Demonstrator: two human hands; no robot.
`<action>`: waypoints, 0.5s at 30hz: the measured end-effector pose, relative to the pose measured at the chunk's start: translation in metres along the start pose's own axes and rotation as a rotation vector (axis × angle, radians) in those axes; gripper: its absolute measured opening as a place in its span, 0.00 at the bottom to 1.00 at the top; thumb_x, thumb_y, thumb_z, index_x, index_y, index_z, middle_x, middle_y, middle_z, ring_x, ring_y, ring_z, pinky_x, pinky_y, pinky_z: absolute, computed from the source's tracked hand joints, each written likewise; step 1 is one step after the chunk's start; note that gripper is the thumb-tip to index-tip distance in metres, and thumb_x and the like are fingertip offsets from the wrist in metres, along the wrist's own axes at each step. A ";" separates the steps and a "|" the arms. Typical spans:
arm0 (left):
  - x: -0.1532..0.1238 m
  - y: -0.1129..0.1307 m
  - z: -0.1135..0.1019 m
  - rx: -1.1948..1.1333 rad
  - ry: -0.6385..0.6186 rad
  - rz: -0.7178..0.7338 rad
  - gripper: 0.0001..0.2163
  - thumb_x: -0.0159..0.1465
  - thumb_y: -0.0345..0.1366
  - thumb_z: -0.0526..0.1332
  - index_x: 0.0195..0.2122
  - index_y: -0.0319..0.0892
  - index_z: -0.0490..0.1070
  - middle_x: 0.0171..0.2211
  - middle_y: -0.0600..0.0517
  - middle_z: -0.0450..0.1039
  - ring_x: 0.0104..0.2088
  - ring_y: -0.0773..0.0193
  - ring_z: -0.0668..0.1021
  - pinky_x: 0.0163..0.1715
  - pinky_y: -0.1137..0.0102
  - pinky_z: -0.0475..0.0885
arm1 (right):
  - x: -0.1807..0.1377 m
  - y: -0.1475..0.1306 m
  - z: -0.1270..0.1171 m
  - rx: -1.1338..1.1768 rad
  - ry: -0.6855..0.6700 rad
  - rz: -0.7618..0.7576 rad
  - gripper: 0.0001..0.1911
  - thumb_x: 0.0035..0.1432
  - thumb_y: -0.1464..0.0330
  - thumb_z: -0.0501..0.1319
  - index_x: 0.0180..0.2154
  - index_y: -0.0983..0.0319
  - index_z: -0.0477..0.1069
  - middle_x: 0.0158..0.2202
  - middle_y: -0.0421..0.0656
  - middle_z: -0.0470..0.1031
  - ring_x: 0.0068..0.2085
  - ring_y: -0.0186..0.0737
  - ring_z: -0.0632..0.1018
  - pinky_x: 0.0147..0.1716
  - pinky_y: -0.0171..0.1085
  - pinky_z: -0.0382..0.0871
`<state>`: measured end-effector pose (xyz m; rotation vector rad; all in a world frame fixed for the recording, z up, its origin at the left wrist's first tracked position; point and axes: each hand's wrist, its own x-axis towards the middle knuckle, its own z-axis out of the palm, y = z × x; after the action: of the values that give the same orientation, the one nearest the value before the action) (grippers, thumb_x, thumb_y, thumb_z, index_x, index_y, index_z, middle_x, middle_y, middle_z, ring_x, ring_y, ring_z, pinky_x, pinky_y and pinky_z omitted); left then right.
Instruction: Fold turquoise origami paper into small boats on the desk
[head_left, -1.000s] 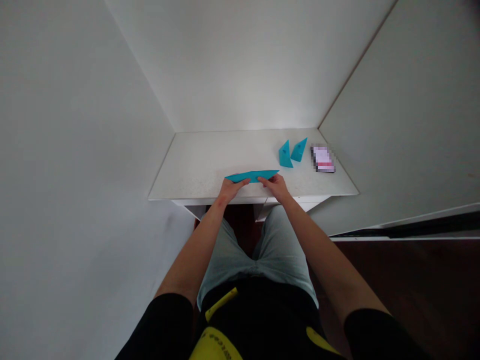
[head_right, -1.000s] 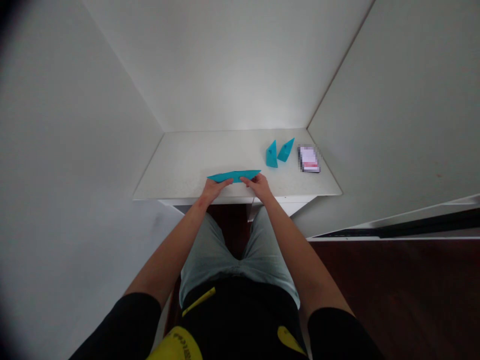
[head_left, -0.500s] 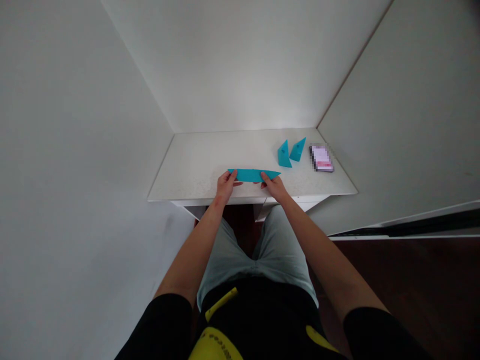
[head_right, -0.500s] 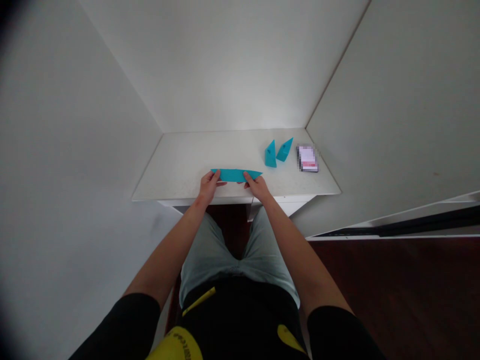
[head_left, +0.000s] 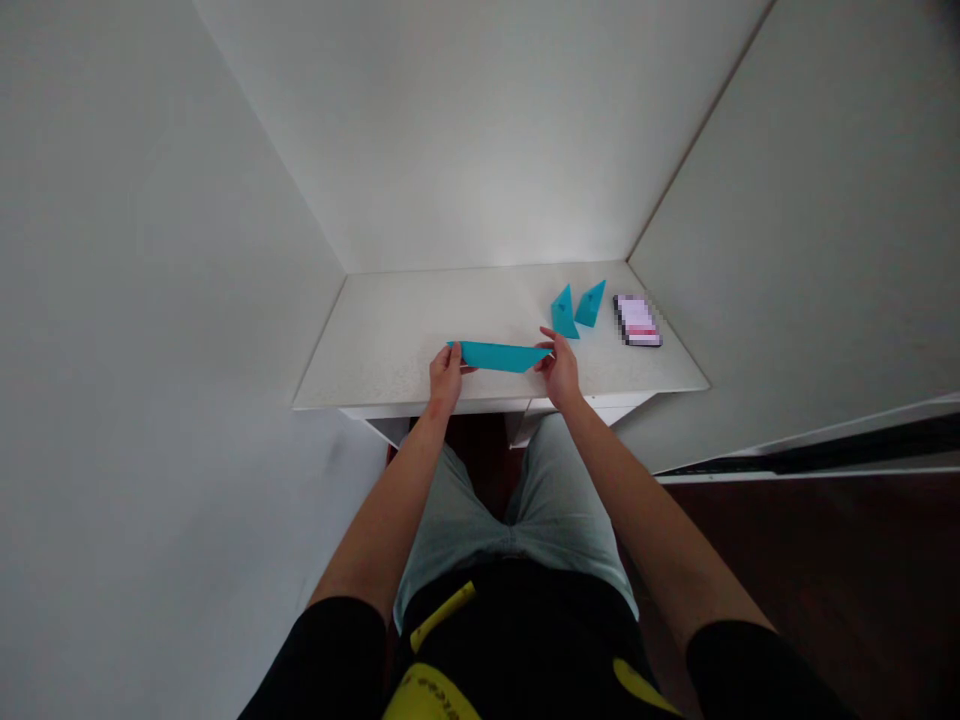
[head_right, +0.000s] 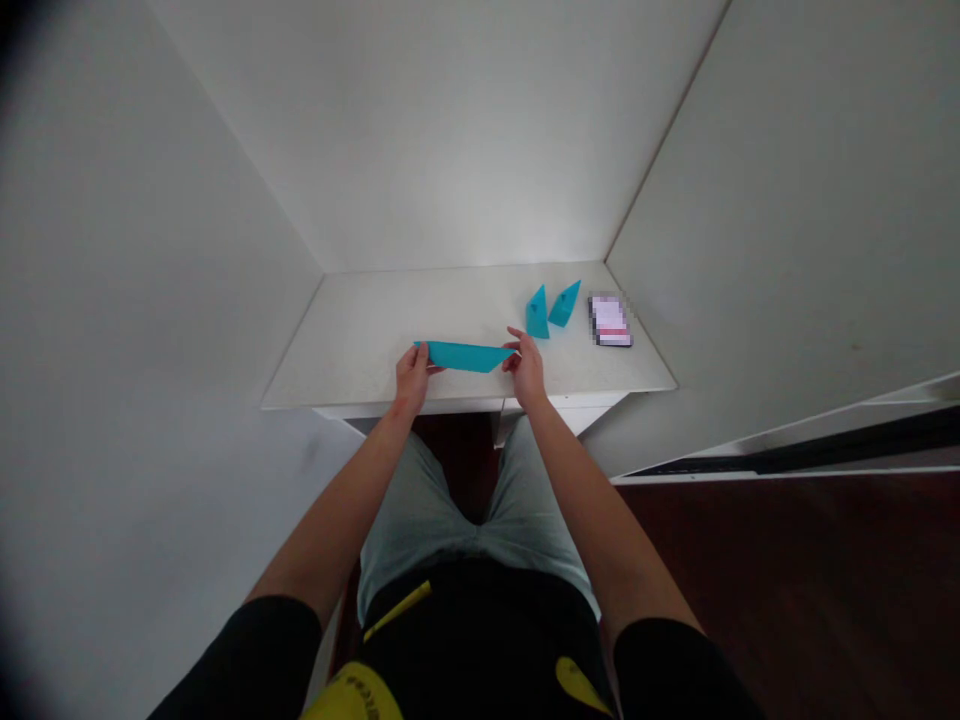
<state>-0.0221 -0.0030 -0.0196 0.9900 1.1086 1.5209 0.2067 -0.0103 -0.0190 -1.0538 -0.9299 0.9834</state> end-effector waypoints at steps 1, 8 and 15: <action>0.000 0.000 0.000 -0.004 -0.004 -0.004 0.31 0.57 0.69 0.69 0.33 0.41 0.71 0.29 0.53 0.72 0.30 0.66 0.79 0.31 0.68 0.84 | -0.002 0.000 -0.001 -0.009 -0.019 -0.015 0.31 0.67 0.40 0.57 0.54 0.54 0.79 0.37 0.40 0.75 0.25 0.31 0.71 0.24 0.34 0.67; -0.001 0.001 0.001 0.002 -0.004 -0.008 0.31 0.58 0.69 0.68 0.33 0.41 0.72 0.28 0.53 0.73 0.29 0.65 0.79 0.29 0.69 0.82 | -0.024 -0.016 -0.009 -0.085 -0.192 -0.139 0.25 0.67 0.46 0.62 0.54 0.54 0.78 0.40 0.41 0.75 0.26 0.32 0.70 0.26 0.35 0.69; -0.002 0.000 0.000 0.055 -0.045 -0.011 0.30 0.60 0.68 0.66 0.39 0.40 0.77 0.34 0.49 0.78 0.31 0.64 0.79 0.27 0.68 0.83 | -0.031 -0.051 -0.033 -0.293 -0.362 -0.223 0.27 0.66 0.45 0.64 0.57 0.54 0.77 0.44 0.43 0.76 0.29 0.34 0.71 0.30 0.38 0.71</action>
<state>-0.0214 -0.0045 -0.0194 1.0497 1.1271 1.4593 0.2385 -0.0581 0.0181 -1.0014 -1.4922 0.8819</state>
